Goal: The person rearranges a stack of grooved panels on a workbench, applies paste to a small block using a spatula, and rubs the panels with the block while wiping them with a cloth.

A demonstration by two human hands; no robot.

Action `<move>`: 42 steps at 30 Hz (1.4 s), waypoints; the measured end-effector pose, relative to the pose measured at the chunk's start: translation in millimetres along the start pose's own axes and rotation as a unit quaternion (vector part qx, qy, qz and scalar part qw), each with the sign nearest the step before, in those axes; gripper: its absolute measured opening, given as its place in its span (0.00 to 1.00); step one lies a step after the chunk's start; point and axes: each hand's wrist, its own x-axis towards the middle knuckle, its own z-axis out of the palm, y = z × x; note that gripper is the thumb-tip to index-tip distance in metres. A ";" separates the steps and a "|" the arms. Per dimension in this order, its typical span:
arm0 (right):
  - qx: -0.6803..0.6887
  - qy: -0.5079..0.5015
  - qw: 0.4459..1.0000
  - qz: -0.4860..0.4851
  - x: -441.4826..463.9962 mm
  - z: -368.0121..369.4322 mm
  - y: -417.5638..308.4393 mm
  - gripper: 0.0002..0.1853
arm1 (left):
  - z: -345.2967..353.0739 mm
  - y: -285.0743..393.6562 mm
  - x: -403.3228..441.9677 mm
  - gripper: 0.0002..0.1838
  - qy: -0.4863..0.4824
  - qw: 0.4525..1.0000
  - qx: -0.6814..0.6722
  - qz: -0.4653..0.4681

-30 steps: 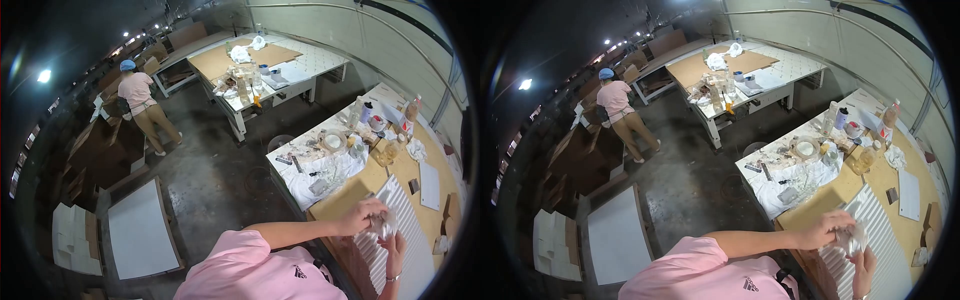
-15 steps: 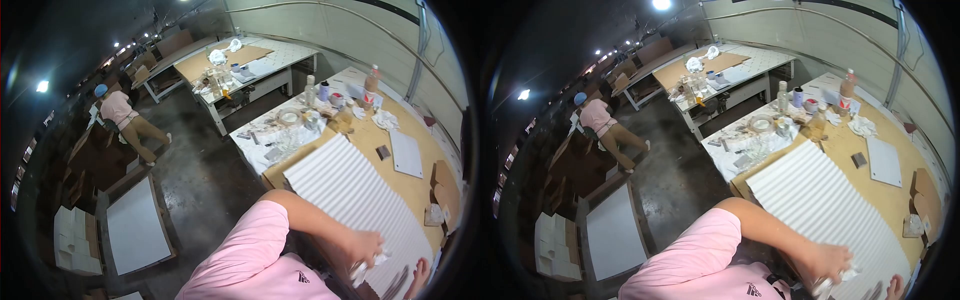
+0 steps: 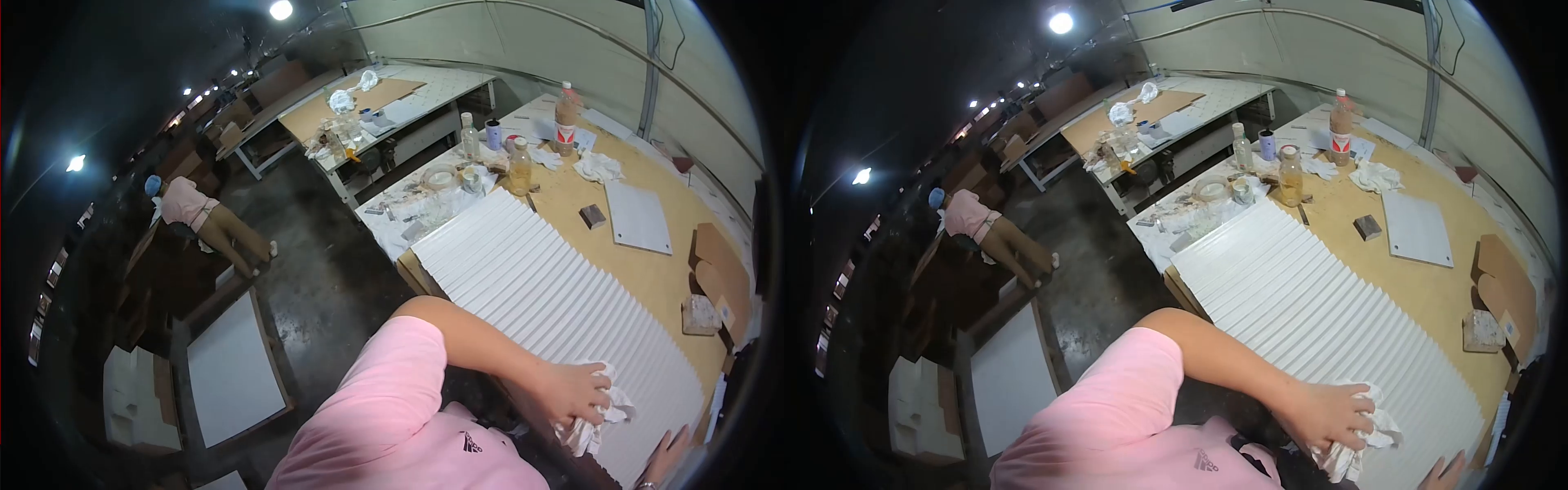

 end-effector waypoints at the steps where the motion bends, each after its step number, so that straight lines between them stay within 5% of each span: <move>1: 0.012 0.059 0.998 -0.002 -0.6 28.4 19.9 0.26 | 7.8 -11.9 2.6 0.21 -0.042 0.999 -0.012 -0.022; 5: 0.045 -0.039 0.996 0.059 -5.1 -1.8 -13.9 0.33 | 36.1 -95.5 31.0 0.21 -0.129 0.986 -0.048 -0.097; 7: 0.110 -0.003 0.992 0.064 -13.2 1.8 -22.8 0.34 | 76.5 -150.3 29.6 0.13 0.037 0.992 -0.071 -0.100; 8: 0.114 -0.005 0.993 0.036 -15.2 -26.4 -46.0 0.34 | 68.8 -170.3 39.6 0.11 -0.026 0.982 -0.131 -0.135; 9: 0.145 0.004 0.986 0.078 -15.1 -34.0 -58.1 0.33 | 78.6 -191.0 42.4 0.11 0.019 0.971 -0.140 -0.192; 11: 0.086 0.037 0.994 0.051 -14.5 -35.4 -58.3 0.33 | 34.7 -181.5 74.6 0.19 -0.013 0.967 -0.037 -0.252; 13: 0.059 0.021 0.994 0.089 -14.4 -54.6 -73.1 0.35 | -3.7 -160.6 88.3 0.31 -0.016 0.985 0.078 -0.156; 17: 0.051 0.012 0.993 0.108 -21.2 -58.7 -80.1 0.36 | 13.7 -36.7 105.4 0.40 -0.085 0.989 -0.106 0.060; 20: 0.056 0.002 0.993 0.107 -18.8 -65.7 -83.6 0.36 | 47.7 -8.9 113.3 0.35 -0.193 0.954 -0.090 0.213; 22: 0.066 -0.002 0.993 0.103 -18.7 -66.3 -84.7 0.36 | 86.5 -68.0 121.4 0.27 -0.135 0.972 -0.168 0.094; 23: 0.071 0.009 0.992 0.104 -18.2 -65.3 -85.5 0.36 | 98.6 -113.4 132.1 0.25 -0.160 0.969 -0.183 -0.041; 26: 0.125 -0.005 0.987 0.104 -22.7 -71.5 -80.0 0.36 | 66.4 -156.7 155.3 0.23 -0.125 0.968 0.073 -0.206; 30: 0.386 -0.075 0.912 0.112 -3.6 -81.0 -22.1 0.35 | 50.6 -51.7 173.0 0.30 -0.024 0.992 -0.113 -0.048; 31: 0.471 -0.085 0.871 0.111 2.8 -76.5 0.2 0.35 | 57.1 -14.0 176.3 0.31 -0.083 0.985 -0.152 0.001; 33: 0.376 -0.071 0.921 0.067 9.9 -53.9 35.2 0.33 | 72.4 29.6 187.3 0.31 -0.266 0.941 -0.149 0.149; 34: 0.328 -0.062 0.942 0.045 11.2 -40.1 47.2 0.33 | 92.9 19.5 187.8 0.30 -0.279 0.936 -0.106 0.186; 36: 0.294 -0.023 0.955 0.006 7.5 -13.1 61.0 0.32 | 136.1 -40.9 195.6 0.29 -0.211 0.963 -0.163 0.049; 38: 0.285 0.020 0.958 -0.013 8.6 -1.0 68.3 0.31 | 153.3 -104.5 216.4 0.24 -0.095 0.985 -0.057 -0.133; 39: 0.293 0.035 0.955 -0.014 6.1 0.0 66.1 0.30 | 152.7 -139.1 231.5 0.24 -0.159 0.971 0.046 -0.173; 41: 0.306 0.042 0.951 -0.013 0.8 0.5 63.9 0.30 | 152.2 -181.9 234.9 0.25 -0.134 0.943 0.191 -0.238; 42: 0.311 0.037 0.949 -0.014 0.6 0.3 64.3 0.30 | 147.3 -163.1 240.0 0.25 -0.110 0.949 0.115 -0.273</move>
